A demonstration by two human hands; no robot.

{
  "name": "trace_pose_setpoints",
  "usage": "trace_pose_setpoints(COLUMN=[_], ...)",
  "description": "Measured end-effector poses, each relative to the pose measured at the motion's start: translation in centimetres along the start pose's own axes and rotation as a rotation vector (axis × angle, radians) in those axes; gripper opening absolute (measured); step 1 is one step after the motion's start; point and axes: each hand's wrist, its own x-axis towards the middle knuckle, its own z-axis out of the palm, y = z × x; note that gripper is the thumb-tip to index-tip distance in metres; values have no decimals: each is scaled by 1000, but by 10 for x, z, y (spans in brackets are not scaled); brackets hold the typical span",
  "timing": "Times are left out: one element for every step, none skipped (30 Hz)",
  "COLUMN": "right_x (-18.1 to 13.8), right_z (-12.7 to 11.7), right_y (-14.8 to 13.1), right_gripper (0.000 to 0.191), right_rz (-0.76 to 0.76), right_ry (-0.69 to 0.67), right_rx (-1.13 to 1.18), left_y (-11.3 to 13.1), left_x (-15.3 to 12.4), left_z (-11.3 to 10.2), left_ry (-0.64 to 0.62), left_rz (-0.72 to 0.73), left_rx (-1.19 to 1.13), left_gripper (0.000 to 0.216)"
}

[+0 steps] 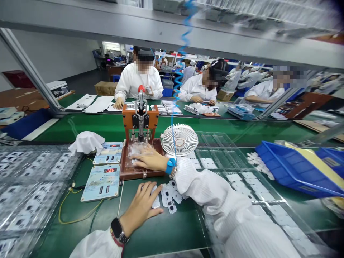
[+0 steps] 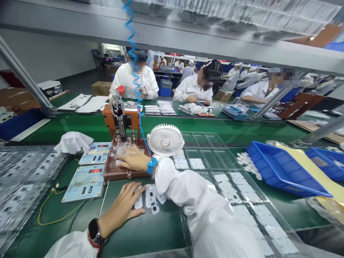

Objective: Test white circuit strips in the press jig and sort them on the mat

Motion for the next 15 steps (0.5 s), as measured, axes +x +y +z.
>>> trace_pose_setpoints(right_x=[1, 2, 2, 2, 2, 2, 1, 1, 1, 0, -1, -2, -4, -7, -12], right_z=[-2, -3, -4, -4, -3, -3, -1, 0, 1, 3, 5, 6, 8, 10, 12], right_y=[-2, -3, -4, -5, -5, -5, -5, -5, -4, -3, -2, -1, -1, -2, -4], right_gripper=[43, 44, 46, 46, 45, 45, 45, 46, 48, 50, 52, 52, 51, 51, 50], right_rz=[16, 29, 35, 34, 25, 14, 11, 19, 34, 49, 59, 62, 49, 29, 9], right_ry=[-6, 3, 20, 38, 50, 59, 69, 80, 93, 110, 129, 149, 167, 186, 206], right_rx=[-11, -36, -66, -95, -121, -144, -164, -184, -204, -223, -240, -254, -265, -274, -282], left_y=[-1, -1, -2, -3, -5, -6, -8, -9, -10, -11, -12, -12, -12, -13, -13], left_x=[0, -1, -1, -1, -2, -2, -2, -3, -3, -3, -3, -3, -4, -4, -4], left_z=[1, 2, 4, 6, 8, 10, 12, 15, 16, 17, 18, 18, 19, 19, 19], left_ry=[3, 7, 17, 30, 47, 66, 85, 101, 113, 122, 126, 127, 130, 134, 138], left_rz=[12, 26, 38, 50, 59, 67, 75, 81, 85, 88, 90, 89, 88, 85, 84], left_rx=[8, 18, 28, 38, 46, 51, 55, 57, 58, 58, 59, 61, 62, 63, 64], left_gripper=[65, 65, 65, 64, 63, 62, 61, 59, 58, 58, 57, 57, 57, 57, 56])
